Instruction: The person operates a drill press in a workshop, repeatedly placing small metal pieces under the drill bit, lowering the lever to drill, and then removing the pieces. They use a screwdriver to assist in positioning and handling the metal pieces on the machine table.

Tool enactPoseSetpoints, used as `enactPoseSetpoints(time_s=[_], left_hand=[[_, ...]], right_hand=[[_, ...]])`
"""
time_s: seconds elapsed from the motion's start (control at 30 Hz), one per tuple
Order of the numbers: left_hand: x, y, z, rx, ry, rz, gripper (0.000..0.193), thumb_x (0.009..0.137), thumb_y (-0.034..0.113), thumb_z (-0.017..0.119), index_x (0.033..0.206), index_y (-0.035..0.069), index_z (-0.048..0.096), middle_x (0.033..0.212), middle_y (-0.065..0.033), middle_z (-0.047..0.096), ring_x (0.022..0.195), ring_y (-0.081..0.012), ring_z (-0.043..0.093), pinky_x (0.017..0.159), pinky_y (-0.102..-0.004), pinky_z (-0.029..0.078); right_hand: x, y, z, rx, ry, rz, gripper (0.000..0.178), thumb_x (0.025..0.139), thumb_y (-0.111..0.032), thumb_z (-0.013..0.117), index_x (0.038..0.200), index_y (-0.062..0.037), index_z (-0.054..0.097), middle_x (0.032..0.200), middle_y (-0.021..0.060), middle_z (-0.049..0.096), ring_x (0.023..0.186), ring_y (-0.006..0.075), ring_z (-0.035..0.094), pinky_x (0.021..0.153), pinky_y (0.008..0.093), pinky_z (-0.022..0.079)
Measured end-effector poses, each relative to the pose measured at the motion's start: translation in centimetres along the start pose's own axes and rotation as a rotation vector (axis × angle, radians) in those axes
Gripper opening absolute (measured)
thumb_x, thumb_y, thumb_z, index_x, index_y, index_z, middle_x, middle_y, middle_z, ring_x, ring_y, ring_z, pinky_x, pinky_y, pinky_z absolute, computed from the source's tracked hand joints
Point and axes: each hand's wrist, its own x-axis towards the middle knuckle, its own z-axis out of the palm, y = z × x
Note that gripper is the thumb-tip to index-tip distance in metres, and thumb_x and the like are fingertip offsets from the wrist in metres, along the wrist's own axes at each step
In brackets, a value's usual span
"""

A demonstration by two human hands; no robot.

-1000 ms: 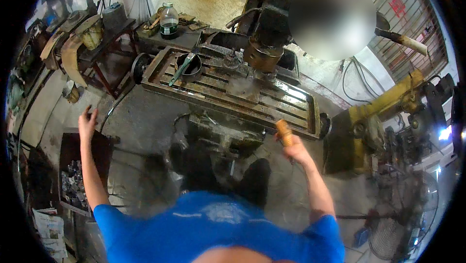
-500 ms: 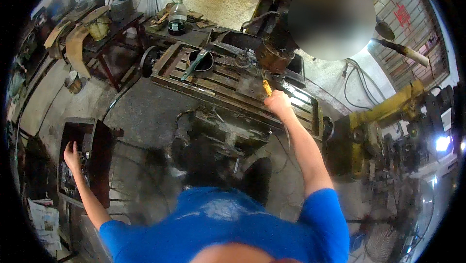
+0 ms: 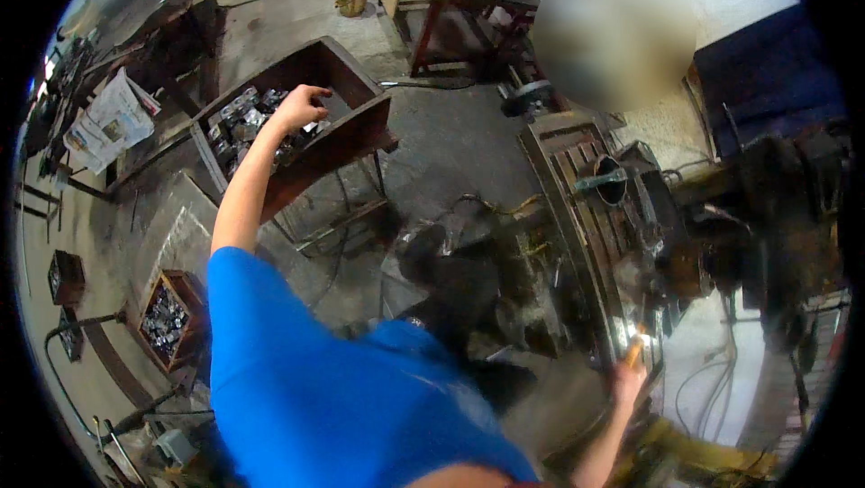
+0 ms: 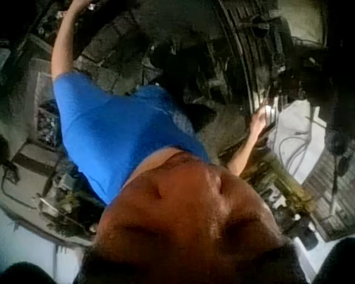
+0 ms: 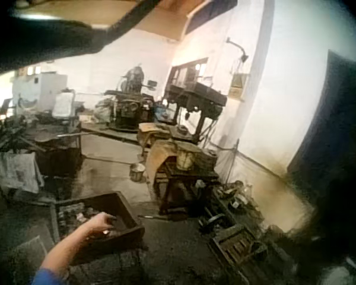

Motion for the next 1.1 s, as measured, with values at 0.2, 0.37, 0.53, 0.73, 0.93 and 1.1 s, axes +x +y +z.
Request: enactPoseSetpoints(time_s=[0.2,0.37,0.53,0.73,0.93,1.1], left_hand=[[4.2,-5.3,1.4,0.575,0.092,0.024,0.041,0.064,0.022,0.069,0.102,0.009,0.062,0.096,-0.0138,0.063,0.088,-0.0283,0.061,0.075,-0.0388,0.049],[6.0,-6.9,4.0,0.979,-0.092,-0.04,0.034,0.065,0.033,0.067,0.091,0.012,0.064,0.094,-0.0104,0.064,0.09,-0.0256,0.062,0.075,-0.038,0.049],[7.0,-6.3,3.9,1.041,-0.247,0.033,0.031,0.064,0.027,0.068,0.091,0.012,0.064,0.095,-0.0088,0.064,0.091,-0.0256,0.061,0.076,-0.0377,0.049],[5.9,-4.9,2.5,1.174,-0.4,0.076,0.029,0.063,0.02,0.067,0.091,0.014,0.063,0.097,-0.0063,0.064,0.094,-0.0234,0.06,0.075,-0.0373,0.047],[7.4,-7.1,3.5,1.249,-0.374,0.204,0.022,0.069,0.022,0.063,0.089,0.016,0.064,0.095,-0.0064,0.064,0.091,-0.0223,0.061,0.072,-0.0368,0.046],[5.7,-7.2,3.1,1.238,-0.194,0.338,0.019,0.067,0.018,0.062,0.084,0.01,0.064,0.094,-0.0126,0.061,0.087,-0.0247,0.061,0.069,-0.0369,0.048]], right_hand=[[-0.2,-11.8,-3.8,0.22,0.008,0.246,0.022,0.062,-0.012,0.052,0.051,0.0025,0.039,0.045,0.0045,0.041,0.038,0.0132,0.038,0.037,0.0325,0.032],[-0.7,-11.5,-2.9,0.178,0.036,0.167,0.023,0.062,-0.013,0.05,0.052,0.0009,0.036,0.045,0.0023,0.036,0.041,0.011,0.034,0.037,0.031,0.028],[-1.4,-13.9,-3.5,0.35,0.046,0.099,0.019,0.06,-0.012,0.049,0.054,-0.0002,0.035,0.047,0.0017,0.035,0.044,0.0104,0.034,0.039,0.0318,0.029],[-2.8,-13.4,-3.6,0.373,0.004,0.19,0.013,0.059,-0.008,0.048,0.057,-0.0007,0.037,0.048,0.0003,0.037,0.041,0.0098,0.035,0.038,0.0288,0.033],[-3.5,-7.8,-2.2,0.366,-0.07,0.177,0.015,0.058,-0.01,0.05,0.058,-0.002,0.037,0.048,0.002,0.034,0.046,0.0107,0.031,0.041,0.0328,0.027],[-3.6,-9.4,-2.4,0.322,-0.044,0.186,0.015,0.057,-0.011,0.049,0.061,0.0005,0.04,0.048,0.0043,0.034,0.046,0.0134,0.032,0.042,0.0327,0.03]])
